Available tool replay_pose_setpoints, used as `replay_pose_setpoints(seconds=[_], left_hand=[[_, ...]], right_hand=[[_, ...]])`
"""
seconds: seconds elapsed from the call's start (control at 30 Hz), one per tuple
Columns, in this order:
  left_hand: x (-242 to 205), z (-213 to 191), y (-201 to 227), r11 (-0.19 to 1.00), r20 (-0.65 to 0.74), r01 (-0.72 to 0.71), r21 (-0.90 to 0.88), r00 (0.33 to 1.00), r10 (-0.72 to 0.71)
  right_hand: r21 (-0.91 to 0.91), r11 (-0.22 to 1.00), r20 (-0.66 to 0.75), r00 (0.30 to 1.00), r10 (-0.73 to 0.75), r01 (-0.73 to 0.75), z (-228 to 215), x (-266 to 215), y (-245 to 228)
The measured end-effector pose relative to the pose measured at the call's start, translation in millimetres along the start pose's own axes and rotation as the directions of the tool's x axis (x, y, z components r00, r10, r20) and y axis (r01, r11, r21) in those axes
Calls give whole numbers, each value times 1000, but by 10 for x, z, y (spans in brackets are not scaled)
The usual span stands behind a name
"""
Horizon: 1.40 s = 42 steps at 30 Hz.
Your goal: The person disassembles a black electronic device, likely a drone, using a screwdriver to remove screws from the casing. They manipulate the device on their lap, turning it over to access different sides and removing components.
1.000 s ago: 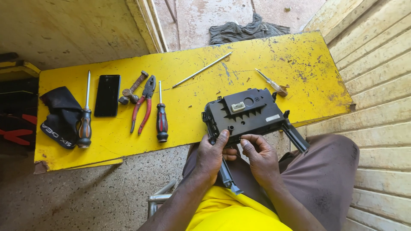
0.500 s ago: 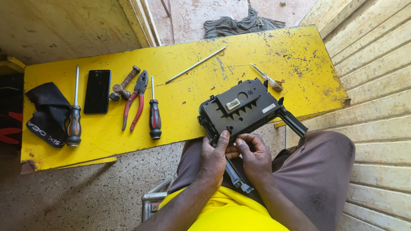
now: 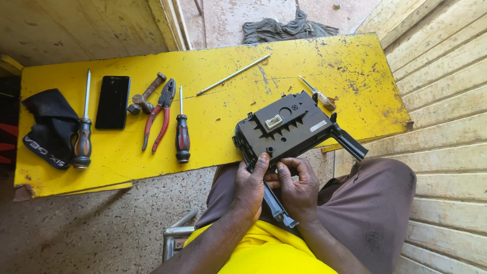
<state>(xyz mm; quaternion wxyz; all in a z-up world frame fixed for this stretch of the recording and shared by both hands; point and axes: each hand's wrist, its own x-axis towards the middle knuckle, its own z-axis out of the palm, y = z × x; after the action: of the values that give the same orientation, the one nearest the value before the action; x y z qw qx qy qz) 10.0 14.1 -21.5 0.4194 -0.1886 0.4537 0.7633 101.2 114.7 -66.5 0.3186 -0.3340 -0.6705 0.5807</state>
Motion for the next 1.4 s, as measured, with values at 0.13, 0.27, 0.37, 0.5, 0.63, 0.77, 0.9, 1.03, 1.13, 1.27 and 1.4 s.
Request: replay_pose_setpoints(seconds=[0.13, 0.27, 0.37, 0.5, 0.63, 0.77, 0.9, 1.03, 1.13, 1.27, 1.4], left_hand=[[8, -23, 16, 1000, 4, -15, 0, 1000, 15], [-35, -10, 66, 999, 6, -31, -8, 1000, 31], [-25, 13, 80, 999, 15, -52, 5, 999, 52], [58, 14, 9, 997, -13, -66, 28, 998, 67], [-146, 137, 304, 990, -15, -92, 108, 995, 94], [-302, 179, 743, 675, -79, 197, 711, 976, -201], [-428, 163, 976, 63, -34, 51, 997, 970, -241], [-319, 18, 895, -446, 146, -177, 877, 984, -102], [-216, 140, 931, -395, 653, -548, 737, 729, 207], [252, 266, 915, -558, 952, -772, 304, 264, 153], [434, 312, 854, -573, 933, -770, 280, 359, -28]], right_hand=[[-16, 1000, -9, 1000, -13, 13, 47, -10, -47], [-183, 983, -28, 999, -15, 10, 52, -30, -164], [-207, 978, -46, 999, 26, -35, 21, 15, -224], [-102, 992, -17, 997, 74, -76, 38, 100, -145], [-50, 994, -5, 995, 101, -101, 10, 206, -137], [-138, 954, 136, 948, 286, -268, -127, 359, -145], [-228, 953, 195, 949, 246, -200, -175, 412, -278], [-316, 940, 188, 963, 195, -129, -234, 464, -229], [-326, 931, 232, 940, 249, -166, -271, 454, -270], [-195, 959, 222, 943, 248, -206, -289, 387, -173], [-133, 968, 221, 946, 238, -212, -294, 314, -148]])
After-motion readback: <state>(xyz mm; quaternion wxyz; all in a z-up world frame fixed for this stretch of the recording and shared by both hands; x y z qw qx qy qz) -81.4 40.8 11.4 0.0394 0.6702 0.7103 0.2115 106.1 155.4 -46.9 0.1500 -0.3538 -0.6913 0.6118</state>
